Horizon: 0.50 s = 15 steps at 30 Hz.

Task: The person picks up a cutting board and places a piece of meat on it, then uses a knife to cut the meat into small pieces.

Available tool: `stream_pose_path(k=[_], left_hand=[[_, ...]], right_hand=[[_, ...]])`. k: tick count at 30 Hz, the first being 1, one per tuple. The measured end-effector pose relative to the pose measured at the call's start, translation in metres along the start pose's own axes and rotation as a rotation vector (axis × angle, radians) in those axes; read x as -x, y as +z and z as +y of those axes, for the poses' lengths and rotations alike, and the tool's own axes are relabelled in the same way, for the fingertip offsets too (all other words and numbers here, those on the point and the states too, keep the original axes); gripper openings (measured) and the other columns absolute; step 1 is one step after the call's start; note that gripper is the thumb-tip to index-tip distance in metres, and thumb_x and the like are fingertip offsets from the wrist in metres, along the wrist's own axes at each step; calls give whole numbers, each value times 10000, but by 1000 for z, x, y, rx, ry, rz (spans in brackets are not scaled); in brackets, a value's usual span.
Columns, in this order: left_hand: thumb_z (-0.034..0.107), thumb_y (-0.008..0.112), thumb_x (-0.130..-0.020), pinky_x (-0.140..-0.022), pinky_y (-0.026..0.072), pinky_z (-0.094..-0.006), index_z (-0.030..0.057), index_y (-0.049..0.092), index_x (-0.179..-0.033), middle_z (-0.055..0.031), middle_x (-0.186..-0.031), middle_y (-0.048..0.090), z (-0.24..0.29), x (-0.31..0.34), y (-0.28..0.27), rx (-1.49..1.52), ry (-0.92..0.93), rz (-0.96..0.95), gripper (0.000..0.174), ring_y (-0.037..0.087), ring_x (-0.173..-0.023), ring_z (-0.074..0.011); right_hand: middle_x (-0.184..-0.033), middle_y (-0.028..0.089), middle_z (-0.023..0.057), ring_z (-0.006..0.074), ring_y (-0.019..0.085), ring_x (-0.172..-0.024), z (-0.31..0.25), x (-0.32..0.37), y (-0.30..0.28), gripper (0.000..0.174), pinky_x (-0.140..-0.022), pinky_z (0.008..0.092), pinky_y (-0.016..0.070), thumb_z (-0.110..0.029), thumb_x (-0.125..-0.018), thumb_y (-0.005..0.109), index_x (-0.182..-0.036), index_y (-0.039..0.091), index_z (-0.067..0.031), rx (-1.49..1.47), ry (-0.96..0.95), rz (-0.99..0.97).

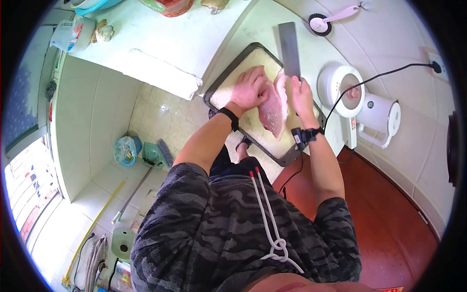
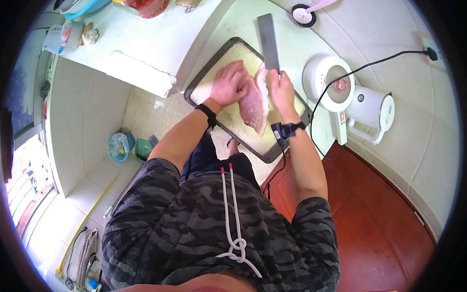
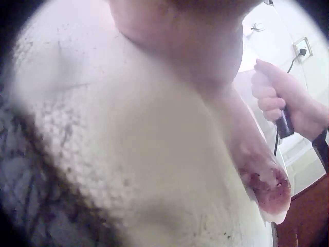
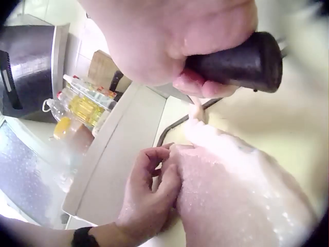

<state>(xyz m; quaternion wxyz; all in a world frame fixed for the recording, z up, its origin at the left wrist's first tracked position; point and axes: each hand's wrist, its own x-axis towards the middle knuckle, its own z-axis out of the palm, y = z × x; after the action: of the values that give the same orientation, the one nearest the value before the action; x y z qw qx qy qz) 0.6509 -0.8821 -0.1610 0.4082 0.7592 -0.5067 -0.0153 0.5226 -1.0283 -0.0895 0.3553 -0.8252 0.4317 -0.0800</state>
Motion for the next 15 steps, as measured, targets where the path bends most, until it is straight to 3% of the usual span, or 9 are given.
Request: stream_pose_path(k=[3, 8, 10, 14, 15], left_hand=[[210, 702, -710, -1018, 413, -456, 119, 641, -1074, -95, -1160, 603, 10, -6, -6, -4, -27, -67, 381, 552, -1149, -306], [188, 678, -704, -1014, 411, -469, 144, 671, -1030, -97, -1115, 601, 18, 1, -9, -139, -34, -194, 330, 559, -1112, -299], [190, 678, -701, -1007, 412, -477, 154, 688, -997, -97, -1087, 594, 17, 6, -5, -164, 49, -18, 299, 550, -1102, -309], [185, 677, -698, -1004, 413, -476, 153, 686, -1008, -95, -1072, 588, 17, 14, 6, -161, 56, -85, 312, 542, -1107, -315], [192, 679, -698, -1002, 416, -474, 143, 685, -1003, -96, -1074, 589, 19, 15, 6, -165, 57, -64, 309, 540, -1107, -318]], right_hand=[[-766, 665, 214, 401, 653, -714, 35, 26, -19, 480, -684, 455, 500, -439, -1027, 475, -1016, 606, 23, -102, 99, -26], [-701, 646, 203, 414, 642, -659, 45, 105, -38, 347, -625, 485, 478, -353, -1025, 497, -987, 592, -21, 34, 83, -77], [-701, 649, 206, 422, 644, -655, 42, 126, -40, 296, -613, 495, 476, -317, -1024, 504, -990, 590, -36, 110, 39, -67], [-768, 682, 193, 409, 667, -686, 32, 147, -46, 238, -629, 505, 512, -265, -1010, 526, -1161, 594, -95, 224, 30, -61], [-802, 691, 182, 403, 671, -689, 32, 149, -48, 251, -630, 502, 520, -254, -1001, 534, -1196, 586, -104, 289, -56, -64]])
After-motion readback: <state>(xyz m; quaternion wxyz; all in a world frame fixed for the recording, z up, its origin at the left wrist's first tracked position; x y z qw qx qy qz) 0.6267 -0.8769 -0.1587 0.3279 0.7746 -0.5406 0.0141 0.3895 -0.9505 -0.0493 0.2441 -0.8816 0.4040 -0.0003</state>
